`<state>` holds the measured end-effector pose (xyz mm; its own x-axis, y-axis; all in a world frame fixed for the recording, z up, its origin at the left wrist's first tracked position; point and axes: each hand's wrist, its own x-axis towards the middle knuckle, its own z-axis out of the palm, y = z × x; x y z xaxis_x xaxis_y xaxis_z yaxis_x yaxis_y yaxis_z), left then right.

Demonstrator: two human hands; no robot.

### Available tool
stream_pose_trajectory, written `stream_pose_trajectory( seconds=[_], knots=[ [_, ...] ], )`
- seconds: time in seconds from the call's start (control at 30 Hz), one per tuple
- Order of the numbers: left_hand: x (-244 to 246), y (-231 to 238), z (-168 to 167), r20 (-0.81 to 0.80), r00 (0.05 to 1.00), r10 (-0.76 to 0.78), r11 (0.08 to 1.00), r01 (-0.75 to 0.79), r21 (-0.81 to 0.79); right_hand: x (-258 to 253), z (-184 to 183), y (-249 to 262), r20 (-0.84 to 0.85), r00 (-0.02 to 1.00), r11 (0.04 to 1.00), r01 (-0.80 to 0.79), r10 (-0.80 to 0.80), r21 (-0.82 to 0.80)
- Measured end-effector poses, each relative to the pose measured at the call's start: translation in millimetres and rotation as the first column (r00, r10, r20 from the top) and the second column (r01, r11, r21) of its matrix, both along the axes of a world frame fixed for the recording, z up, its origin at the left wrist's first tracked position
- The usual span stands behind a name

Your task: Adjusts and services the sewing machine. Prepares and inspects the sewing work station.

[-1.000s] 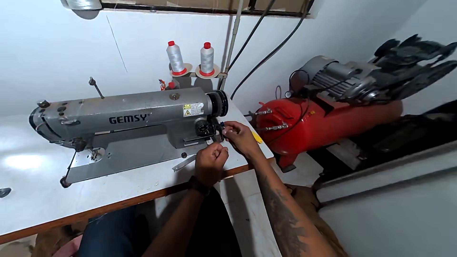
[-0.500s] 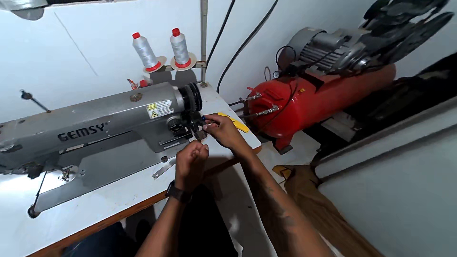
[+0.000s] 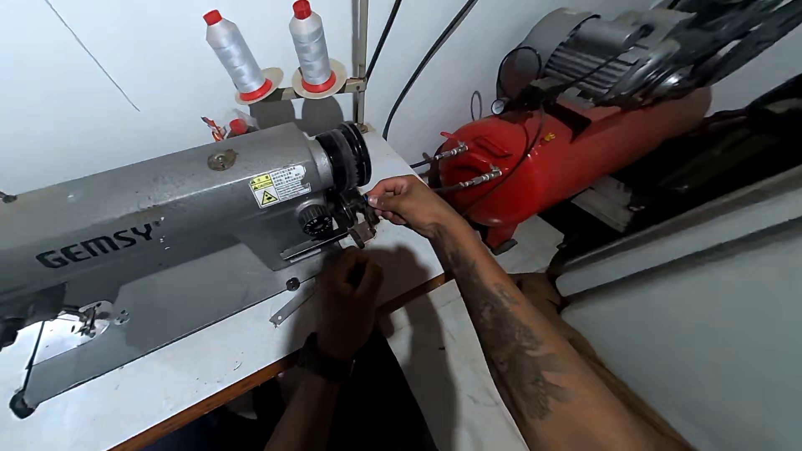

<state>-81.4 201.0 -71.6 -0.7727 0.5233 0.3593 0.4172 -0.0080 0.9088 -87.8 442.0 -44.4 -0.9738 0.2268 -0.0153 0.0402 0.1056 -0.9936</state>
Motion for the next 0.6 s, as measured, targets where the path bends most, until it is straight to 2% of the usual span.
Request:
stream_pose_trajectory(
  seconds=[0.1,0.2,0.27,0.33,0.4,0.47,0.53,0.6],
  knots=[
    [1,2,3,-0.004,0.999,-0.033,0.999,0.033,-0.012,2,-1,1,-0.003,1.000,1.000,0.019,-0.019,-0.013],
    [-2,-3,2,-0.072,0.997,-0.026,0.999,0.024,-0.032,2,-4,0,-0.002,0.999,0.999,0.032,-0.032,-0.023],
    [0,-2,0,-0.045,0.999,-0.015,1.000,0.016,0.019,12,-1,-4,-0.004,0.997,0.996,0.082,-0.082,0.034],
    [0,0,-4,-0.024,1.000,-0.013,0.997,0.015,0.072,33,10,-10,-0.050,0.980,0.970,0.196,-0.190,0.141],
    [2,1,-6,-0.036,0.999,-0.011,0.997,0.013,0.073,60,21,-12,-0.157,0.932,0.899,0.359,-0.328,0.252],
    [5,1,-6,-0.058,0.998,-0.020,0.998,0.023,0.050,84,24,-10,-0.233,0.875,0.765,0.483,-0.423,0.426],
    [9,3,-5,-0.086,0.995,-0.049,0.998,0.051,0.021,105,15,-5,-0.215,0.884,0.647,0.452,-0.414,0.614],
    [9,4,-5,-0.106,0.992,-0.069,0.998,0.069,0.000,107,4,3,-0.110,0.895,0.578,0.369,-0.433,0.727]
  ],
)
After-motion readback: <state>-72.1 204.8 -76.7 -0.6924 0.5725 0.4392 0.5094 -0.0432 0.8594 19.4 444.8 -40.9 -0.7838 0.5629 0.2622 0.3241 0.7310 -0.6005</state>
